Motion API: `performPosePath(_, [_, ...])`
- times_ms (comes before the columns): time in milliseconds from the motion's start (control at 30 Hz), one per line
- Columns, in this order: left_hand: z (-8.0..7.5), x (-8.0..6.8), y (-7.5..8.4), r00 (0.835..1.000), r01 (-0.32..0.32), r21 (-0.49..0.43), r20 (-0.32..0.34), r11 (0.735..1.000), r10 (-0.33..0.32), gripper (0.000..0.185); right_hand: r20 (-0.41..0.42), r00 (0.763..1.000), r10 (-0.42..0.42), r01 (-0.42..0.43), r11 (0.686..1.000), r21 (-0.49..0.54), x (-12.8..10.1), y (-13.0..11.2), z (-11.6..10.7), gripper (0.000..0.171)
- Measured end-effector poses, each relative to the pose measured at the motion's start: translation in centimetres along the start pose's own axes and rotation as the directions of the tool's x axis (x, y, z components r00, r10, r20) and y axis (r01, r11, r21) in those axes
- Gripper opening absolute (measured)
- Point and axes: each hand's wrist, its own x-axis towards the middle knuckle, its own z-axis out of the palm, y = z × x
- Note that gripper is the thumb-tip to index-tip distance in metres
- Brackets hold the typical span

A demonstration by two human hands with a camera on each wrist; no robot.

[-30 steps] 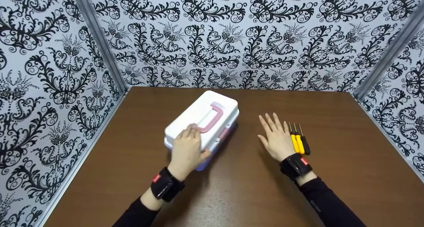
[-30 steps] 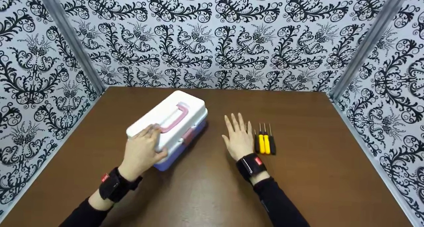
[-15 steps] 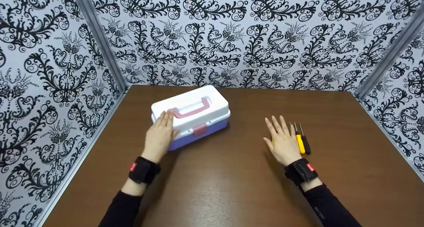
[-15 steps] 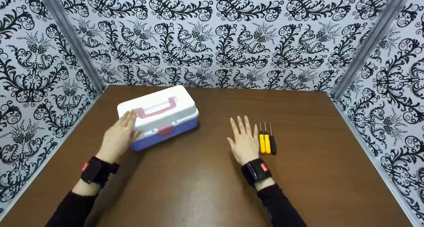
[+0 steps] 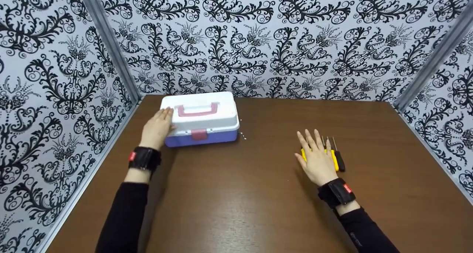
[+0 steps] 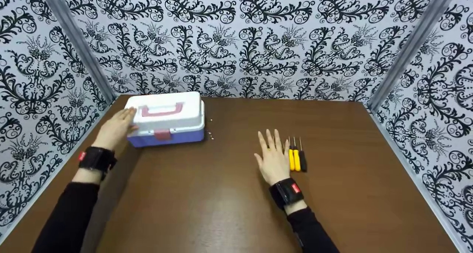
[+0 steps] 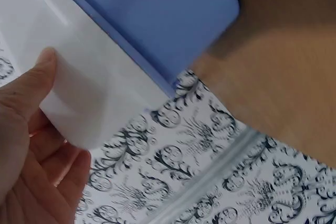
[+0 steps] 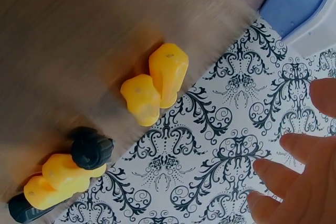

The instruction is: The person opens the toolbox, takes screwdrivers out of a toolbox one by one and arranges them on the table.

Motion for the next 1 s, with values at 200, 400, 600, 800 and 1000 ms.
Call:
performPosePath(200, [0.0,2.0,-1.3,0.999,0.021,-0.006,0.025,1.0,-0.021,0.066,0.006,1.0,0.027,-0.027,1.0,-0.008,0.0,0.6,-0.3,0.065])
performPosePath(400, [0.3,3.2,-2.2,0.996,0.06,0.039,0.058,0.997,-0.062,0.062,0.019,0.998,0.056,-0.056,0.998,0.019,0.3,0.6,-0.4,0.066])
performPosePath(600, [-0.1,3.2,-2.9,0.981,0.139,0.065,0.127,0.988,-0.146,0.058,0.0,0.999,0.053,-0.053,0.998,0.036,0.8,0.2,-0.1,0.065])
performPosePath(800, [-0.3,2.0,-1.1,0.977,0.186,-0.011,0.106,0.982,-0.184,0.065,-0.013,0.998,0.054,-0.053,0.998,0.043,0.9,0.2,-0.2,0.063])
performPosePath(1000, [-1.1,0.9,3.4,0.983,0.183,-0.073,0.042,0.98,-0.18,0.074,0.006,0.997,0.081,-0.081,0.995,0.053,1.2,0.6,-0.8,0.063])
